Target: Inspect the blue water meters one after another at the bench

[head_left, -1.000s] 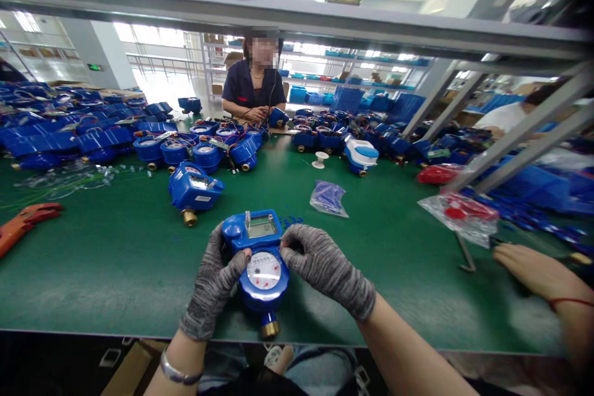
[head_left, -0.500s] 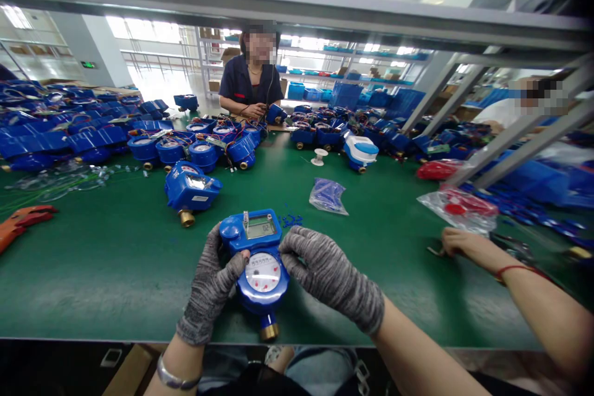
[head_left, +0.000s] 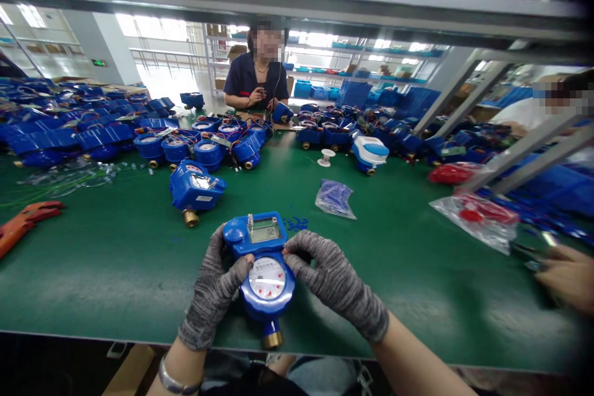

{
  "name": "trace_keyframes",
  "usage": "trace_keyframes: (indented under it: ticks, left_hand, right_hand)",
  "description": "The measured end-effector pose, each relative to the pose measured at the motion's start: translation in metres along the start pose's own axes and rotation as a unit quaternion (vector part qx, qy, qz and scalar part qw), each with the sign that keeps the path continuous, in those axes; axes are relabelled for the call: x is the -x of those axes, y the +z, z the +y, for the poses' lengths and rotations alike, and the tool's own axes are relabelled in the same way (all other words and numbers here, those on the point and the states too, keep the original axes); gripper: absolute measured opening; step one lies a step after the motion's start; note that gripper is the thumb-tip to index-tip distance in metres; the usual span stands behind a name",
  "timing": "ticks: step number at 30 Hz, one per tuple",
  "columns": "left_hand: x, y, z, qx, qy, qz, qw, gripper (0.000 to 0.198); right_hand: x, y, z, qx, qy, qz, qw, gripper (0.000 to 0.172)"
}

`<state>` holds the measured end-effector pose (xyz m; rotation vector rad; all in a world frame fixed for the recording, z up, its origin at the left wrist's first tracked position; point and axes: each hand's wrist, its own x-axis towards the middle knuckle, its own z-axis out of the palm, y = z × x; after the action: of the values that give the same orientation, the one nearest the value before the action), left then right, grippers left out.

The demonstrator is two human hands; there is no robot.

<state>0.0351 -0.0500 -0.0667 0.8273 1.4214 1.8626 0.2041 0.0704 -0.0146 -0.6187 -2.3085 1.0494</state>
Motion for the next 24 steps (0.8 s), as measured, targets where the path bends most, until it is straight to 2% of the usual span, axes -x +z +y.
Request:
trace_keyframes:
  ticks: [4, 11, 15, 18, 24]
  left_hand:
    - [0.0, 0.0, 0.0, -0.014, 0.004, 0.011, 1.0, 0.064]
    - [-0.001, -0.004, -0.004, -0.029, 0.009, 0.009, 0.999, 0.064]
    - [-0.002, -0.005, -0.005, -0.03, 0.01, 0.012, 0.999, 0.066]
    - [-0.001, -0.003, -0.002, -0.032, 0.008, 0.01, 0.999, 0.065]
    - [0.0, 0.0, 0.004, -0.023, -0.003, 0.007, 1.0, 0.065]
  right_hand:
    - [0.0, -0.003, 0.001, 0.0, 0.021, -0.024, 0.999, 0.007]
    - [-0.008, 0.0, 0.0, -0.011, 0.052, -0.014, 0.998, 0.006]
    - [-0.013, -0.002, -0.006, 0.032, 0.052, -0.033, 0.998, 0.008]
    - [-0.014, -0.007, -0.01, 0.096, 0.021, -0.053, 0.994, 0.009]
    - [-0.001, -0.015, -0.019, 0.207, -0.1, -0.079, 0.97, 0.016]
